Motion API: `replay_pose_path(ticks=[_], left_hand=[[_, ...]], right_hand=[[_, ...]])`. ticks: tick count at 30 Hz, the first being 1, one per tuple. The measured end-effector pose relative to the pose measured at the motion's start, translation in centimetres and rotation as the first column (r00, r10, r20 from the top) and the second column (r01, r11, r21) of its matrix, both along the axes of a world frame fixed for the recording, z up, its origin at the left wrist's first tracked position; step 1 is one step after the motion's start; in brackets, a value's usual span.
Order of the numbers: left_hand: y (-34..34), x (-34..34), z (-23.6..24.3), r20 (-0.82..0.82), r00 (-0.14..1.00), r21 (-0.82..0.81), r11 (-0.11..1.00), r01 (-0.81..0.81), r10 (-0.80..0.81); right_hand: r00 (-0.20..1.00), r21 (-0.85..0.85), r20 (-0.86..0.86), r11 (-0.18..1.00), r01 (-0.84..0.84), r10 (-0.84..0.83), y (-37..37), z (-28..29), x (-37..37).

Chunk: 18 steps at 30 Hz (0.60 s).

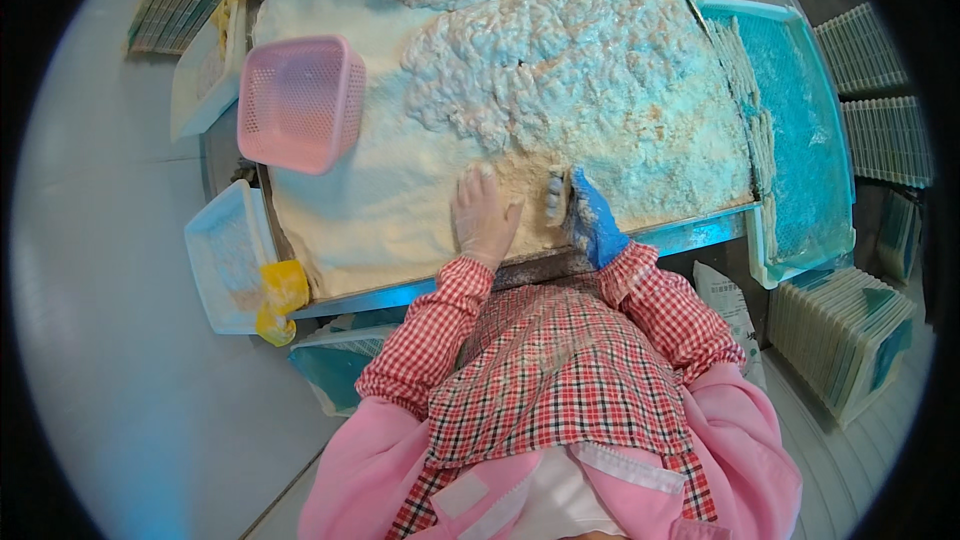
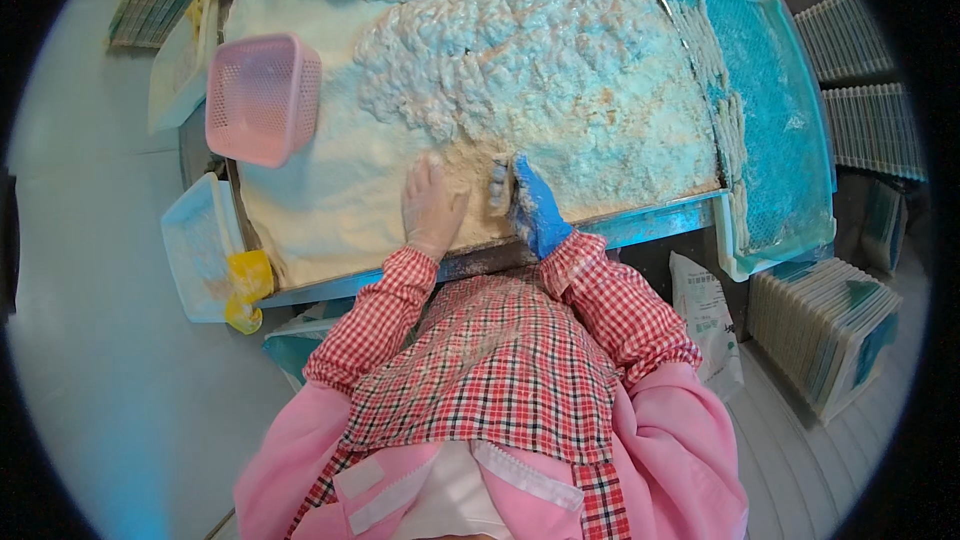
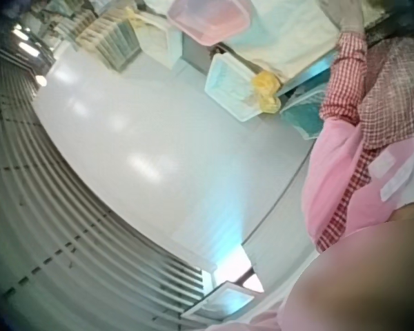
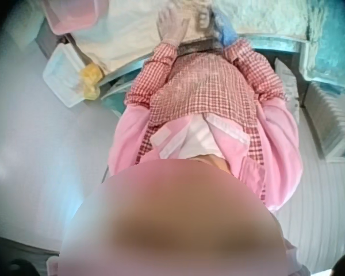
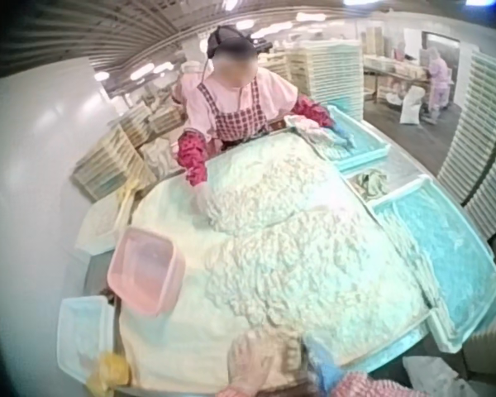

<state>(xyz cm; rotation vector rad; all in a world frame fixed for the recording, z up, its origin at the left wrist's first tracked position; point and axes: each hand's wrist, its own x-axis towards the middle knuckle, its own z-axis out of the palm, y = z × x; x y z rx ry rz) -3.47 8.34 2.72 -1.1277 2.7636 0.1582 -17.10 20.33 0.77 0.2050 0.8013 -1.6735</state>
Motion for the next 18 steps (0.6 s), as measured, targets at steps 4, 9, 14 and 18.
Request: replay_pose_path(ticks=[4, 9, 14, 18], left_hand=[[-0.6, 1.7, -0.6, 0.000, 0.967, 0.407, 0.884, -0.231, 0.253], [-0.6, -0.6, 1.2, -0.477, 0.803, 0.455, 0.882, -0.122, 0.357], [4.9, -6.3, 2.1, -0.705, 0.703, 0.074, 0.976, 0.207, -0.096], [4.6, -9.1, 0.1, -0.661, 0.741, 0.071, 0.973, 0.219, -0.118]], right_hand=[[0.985, 0.079, -0.137, 0.993, -0.090, 0.100, -0.9, 0.7, -0.2], [0.998, 0.139, 0.000, 0.989, 0.059, -0.059, -3.3, 1.8, 1.6], [0.938, -0.638, 0.129, 0.697, 0.328, -0.323, -2.6, 0.8, 4.3], [0.954, -0.228, 0.245, 0.946, 0.229, -0.172, 4.0, 0.4, -1.3]])
